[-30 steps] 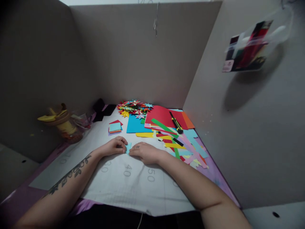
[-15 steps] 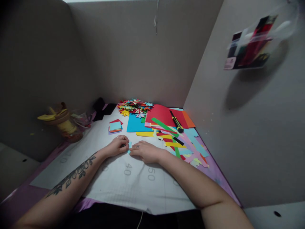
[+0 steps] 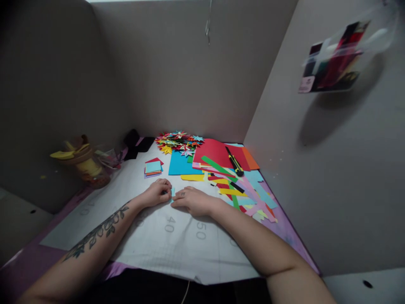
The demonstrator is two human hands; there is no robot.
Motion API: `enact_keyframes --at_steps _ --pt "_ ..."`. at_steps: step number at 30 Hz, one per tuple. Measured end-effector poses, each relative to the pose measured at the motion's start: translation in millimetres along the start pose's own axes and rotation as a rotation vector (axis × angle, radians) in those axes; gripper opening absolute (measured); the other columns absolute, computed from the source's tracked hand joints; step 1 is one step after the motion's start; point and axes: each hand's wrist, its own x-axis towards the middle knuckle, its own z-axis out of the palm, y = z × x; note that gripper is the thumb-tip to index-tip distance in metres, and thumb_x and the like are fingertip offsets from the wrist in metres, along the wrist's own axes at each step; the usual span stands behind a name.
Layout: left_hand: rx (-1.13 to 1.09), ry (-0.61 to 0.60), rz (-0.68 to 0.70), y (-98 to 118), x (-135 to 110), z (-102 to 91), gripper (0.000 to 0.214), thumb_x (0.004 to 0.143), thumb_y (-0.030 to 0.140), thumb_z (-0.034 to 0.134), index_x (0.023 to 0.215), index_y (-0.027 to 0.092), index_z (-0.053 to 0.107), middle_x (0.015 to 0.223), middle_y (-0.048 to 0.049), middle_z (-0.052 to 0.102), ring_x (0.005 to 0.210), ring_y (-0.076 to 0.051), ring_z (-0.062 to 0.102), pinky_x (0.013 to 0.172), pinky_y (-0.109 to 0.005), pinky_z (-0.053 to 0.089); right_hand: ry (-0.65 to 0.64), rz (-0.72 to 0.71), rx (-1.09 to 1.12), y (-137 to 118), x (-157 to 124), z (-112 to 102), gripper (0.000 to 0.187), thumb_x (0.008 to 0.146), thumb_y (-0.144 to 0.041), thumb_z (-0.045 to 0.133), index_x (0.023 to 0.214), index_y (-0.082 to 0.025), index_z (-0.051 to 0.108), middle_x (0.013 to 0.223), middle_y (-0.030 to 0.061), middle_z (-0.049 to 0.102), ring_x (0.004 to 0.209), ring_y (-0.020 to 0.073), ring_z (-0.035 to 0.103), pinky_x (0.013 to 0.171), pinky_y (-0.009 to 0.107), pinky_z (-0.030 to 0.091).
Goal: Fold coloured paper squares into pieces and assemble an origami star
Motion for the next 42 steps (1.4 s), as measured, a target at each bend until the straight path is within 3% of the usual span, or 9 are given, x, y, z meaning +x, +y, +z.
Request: enact_keyframes --at_steps 13,22,25,29,32,36,39,42 --pt "0.031 0.012 -0.099 1 -1 -0.4 0.01 0.071 0.029 0.059 0.069 0.02 0.061 0.091 -0.0038 0.062 0.089 -0.02 0.054 0.083 -0.03 0.04 0.025 0.008 -0.015 1 0 2 0.034 0.081 -0.009 0.051 0.109 -0.025 0.061 0.121 0.0063 0.059 0.112 0.02 0.05 0.094 0.038 0.035" --pt "0.148 0.113 -0.36 -1 -6 -9.4 0.015 0.074 0.034 0.058 0.07 0.02 0.055 0.102 -0.0063 0.059 0.099 -0.024 0.053 0.083 -0.035 0.04 0.02 0.027 -0.005 0 -1 2 0.034 0.082 -0.011 0.052 0.111 -0.024 0.061 0.122 0.0046 0.058 0.124 0.0222 0.039 0.1 0.04 0.032" --pt "0.186 0.182 -0.409 -2 -8 -7.2 0.016 0.074 0.035 0.059 0.079 0.02 0.056 0.107 -0.0083 0.057 0.101 -0.027 0.052 0.081 -0.039 0.041 0.014 0.04 0.002 -1 0 2 0.035 0.082 -0.009 0.051 0.111 -0.025 0.061 0.122 0.0046 0.059 0.122 0.0216 0.041 0.1 0.04 0.033" --pt "0.177 0.31 -0.386 -6 -13 -3.3 0.033 0.074 0.037 0.061 0.101 0.02 0.053 0.114 -0.0102 0.055 0.108 -0.029 0.048 0.086 -0.043 0.041 0.009 0.036 0.001 -2 1 1 0.035 0.082 -0.01 0.051 0.111 -0.024 0.061 0.121 0.0052 0.059 0.119 0.0212 0.043 0.099 0.04 0.033" --pt "0.107 0.373 -0.257 -4 -15 -2.7 0.037 0.076 0.034 0.059 0.109 0.021 0.049 0.122 -0.009 0.052 0.116 -0.026 0.044 0.094 -0.042 0.037 0.01 0.025 -0.003 -2 1 1 0.033 0.081 -0.011 0.052 0.111 -0.024 0.061 0.121 0.0053 0.059 0.118 0.0214 0.043 0.099 0.04 0.033" --pt "0.065 0.262 -0.117 8 -17 0.4 0.052 0.069 0.039 0.066 0.116 0.022 0.048 0.129 -0.0089 0.046 0.122 -0.028 0.038 0.1 -0.043 0.033 0.012 0.019 -0.009 -3 2 -1 0.034 0.08 -0.009 0.053 0.11 -0.024 0.06 0.118 0.0052 0.06 0.117 0.0207 0.044 0.098 0.039 0.033" --pt "0.065 0.174 -0.13 16 -17 5.0 0.06 0.067 0.041 0.068 0.121 0.024 0.047 0.133 -0.0097 0.041 0.124 -0.029 0.036 0.101 -0.045 0.031 0.015 0.021 -0.008 -4 3 -1 0.036 0.079 -0.007 0.052 0.109 -0.024 0.06 0.115 0.004 0.061 0.116 0.0198 0.044 0.098 0.039 0.033" --pt "0.051 0.116 -0.196 19 -15 6.4 0.053 0.069 0.038 0.066 0.118 0.025 0.05 0.136 -0.0095 0.039 0.126 -0.03 0.034 0.1 -0.046 0.031 0.023 0.023 -0.018 -4 3 -1 0.034 0.08 -0.008 0.051 0.109 -0.023 0.061 0.116 0.0049 0.06 0.119 0.0203 0.042 0.099 0.04 0.033"
